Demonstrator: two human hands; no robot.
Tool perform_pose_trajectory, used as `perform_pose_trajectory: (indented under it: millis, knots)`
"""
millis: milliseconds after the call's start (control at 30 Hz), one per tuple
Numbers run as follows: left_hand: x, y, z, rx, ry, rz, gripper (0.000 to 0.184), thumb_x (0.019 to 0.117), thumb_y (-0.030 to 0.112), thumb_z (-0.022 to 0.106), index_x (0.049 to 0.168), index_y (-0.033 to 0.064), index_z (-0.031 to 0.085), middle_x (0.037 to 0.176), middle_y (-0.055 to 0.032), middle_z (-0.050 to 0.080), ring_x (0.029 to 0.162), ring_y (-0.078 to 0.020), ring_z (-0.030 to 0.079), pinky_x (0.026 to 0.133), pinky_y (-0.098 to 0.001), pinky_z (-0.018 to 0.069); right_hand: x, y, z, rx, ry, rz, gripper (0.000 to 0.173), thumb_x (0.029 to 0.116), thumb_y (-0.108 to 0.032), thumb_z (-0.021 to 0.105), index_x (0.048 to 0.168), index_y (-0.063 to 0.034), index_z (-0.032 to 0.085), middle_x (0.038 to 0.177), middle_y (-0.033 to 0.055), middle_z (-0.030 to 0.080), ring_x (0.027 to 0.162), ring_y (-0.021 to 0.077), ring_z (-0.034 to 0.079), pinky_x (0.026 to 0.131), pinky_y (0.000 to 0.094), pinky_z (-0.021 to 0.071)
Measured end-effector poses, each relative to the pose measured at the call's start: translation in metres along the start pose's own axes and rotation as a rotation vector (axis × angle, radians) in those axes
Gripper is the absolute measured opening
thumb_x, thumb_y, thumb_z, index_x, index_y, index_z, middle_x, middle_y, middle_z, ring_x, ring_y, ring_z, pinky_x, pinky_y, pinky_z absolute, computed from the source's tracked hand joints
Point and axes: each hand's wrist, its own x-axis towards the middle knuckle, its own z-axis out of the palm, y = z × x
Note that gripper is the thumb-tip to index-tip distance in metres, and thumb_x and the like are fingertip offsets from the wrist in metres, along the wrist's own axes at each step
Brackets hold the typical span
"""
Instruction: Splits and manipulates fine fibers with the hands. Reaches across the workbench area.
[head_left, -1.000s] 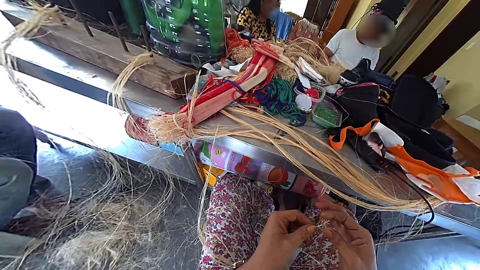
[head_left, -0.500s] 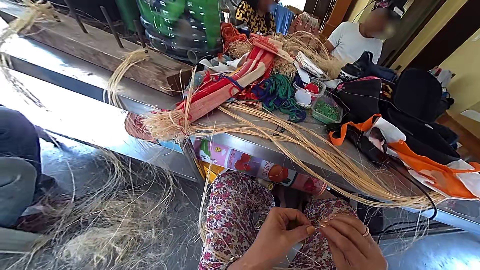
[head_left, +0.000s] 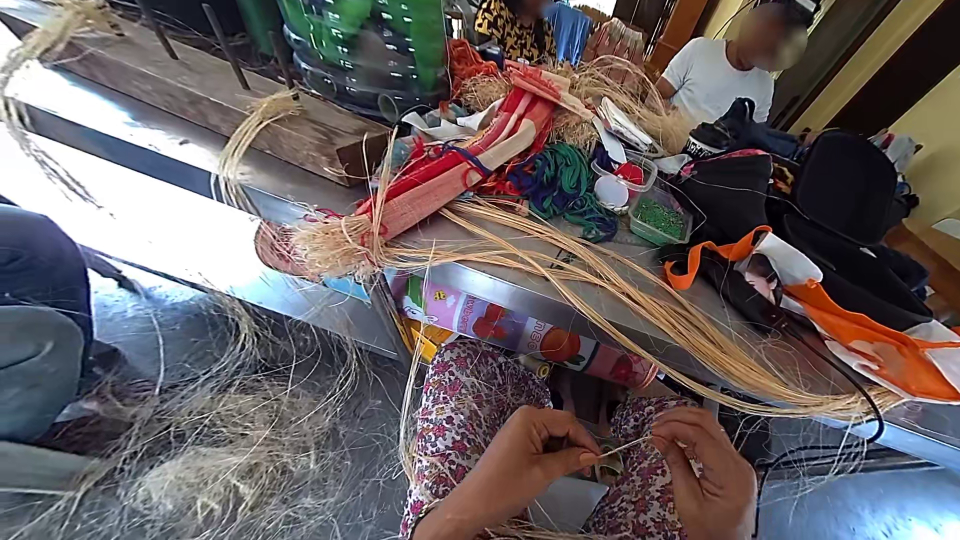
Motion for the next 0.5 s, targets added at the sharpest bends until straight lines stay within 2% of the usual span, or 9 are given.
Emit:
perform_pose_trajectory:
  millis: [100, 167, 233, 367, 433, 500]
  knots:
    - [0.001, -0.003, -0.001, 0.102, -0.046, 0.192, 0.014, 0.096, 0.013, 0.069, 0.095, 0.0005, 0.076, 0.09, 0.0001, 0.069, 0.081, 0.0064, 0.06, 0.072, -0.0078, 0.0483, -0.002, -0.008, 0.008, 0.439, -0.071, 0.323, 0.01, 0.0984, -0.026, 0.066, 0.097, -0.017, 0.071, 0.095, -0.0088, 0.072, 0.091, -0.001, 0.068, 0.082, 0.0154, 0.0574]
    - [0.004, -0.004, 0.001, 0.163, -0.037, 0.265, 0.014, 0.0959, 0.011, 0.069, 0.096, -0.0005, 0.076, 0.09, -0.0031, 0.068, 0.082, 0.0052, 0.06, 0.073, -0.0074, 0.0482, -0.003, -0.012, 0.013, 0.707, -0.12, 0.512, 0.01, 0.0963, -0.025, 0.068, 0.099, -0.0173, 0.074, 0.092, -0.0071, 0.074, 0.086, 0.0007, 0.07, 0.081, 0.0182, 0.0579]
    - [0.006, -0.005, 0.005, 0.147, 0.002, 0.255, 0.013, 0.0941, 0.009, 0.071, 0.1, -0.0015, 0.074, 0.088, -0.0015, 0.069, 0.077, 0.0061, 0.059, 0.069, -0.007, 0.0477, -0.003, -0.016, 0.018, 0.892, -0.167, 0.667, 0.008, 0.0956, -0.02, 0.069, 0.097, -0.0145, 0.075, 0.087, -0.0043, 0.075, 0.081, 0.0026, 0.071, 0.079, 0.0206, 0.059]
    - [0.007, -0.005, 0.009, -0.002, 0.071, 0.133, 0.029, 0.0896, 0.005, 0.074, 0.117, 0.0017, 0.067, 0.081, 0.0094, 0.066, 0.066, 0.0091, 0.053, 0.059, -0.0073, 0.0435, 0.0, -0.026, 0.025, 1.077, -0.218, 0.894, 0.008, 0.0946, -0.008, 0.068, 0.093, -0.0087, 0.075, 0.081, 0.0019, 0.075, 0.074, 0.0076, 0.073, 0.075, 0.0242, 0.0614]
    - [0.007, -0.006, 0.008, -0.062, 0.083, 0.094, 0.027, 0.089, 0.004, 0.074, 0.115, 0.0018, 0.069, 0.081, 0.0106, 0.067, 0.067, 0.0086, 0.055, 0.06, -0.0084, 0.0455, 0.002, -0.028, 0.028, 1.088, -0.234, 0.928, 0.01, 0.0948, -0.005, 0.065, 0.092, -0.0078, 0.075, 0.08, 0.0024, 0.075, 0.073, 0.0082, 0.073, 0.073, 0.0248, 0.0616]
    - [0.005, -0.008, 0.007, -0.086, 0.089, 0.073, 0.02, 0.0886, 0.003, 0.074, 0.108, 0.0019, 0.073, 0.083, 0.0095, 0.07, 0.069, 0.0079, 0.059, 0.064, -0.0096, 0.049, 0.002, -0.028, 0.03, 1.074, -0.245, 0.933, 0.011, 0.0945, -0.005, 0.065, 0.091, -0.0077, 0.075, 0.079, 0.0021, 0.075, 0.071, 0.0078, 0.072, 0.072, 0.0247, 0.0616]
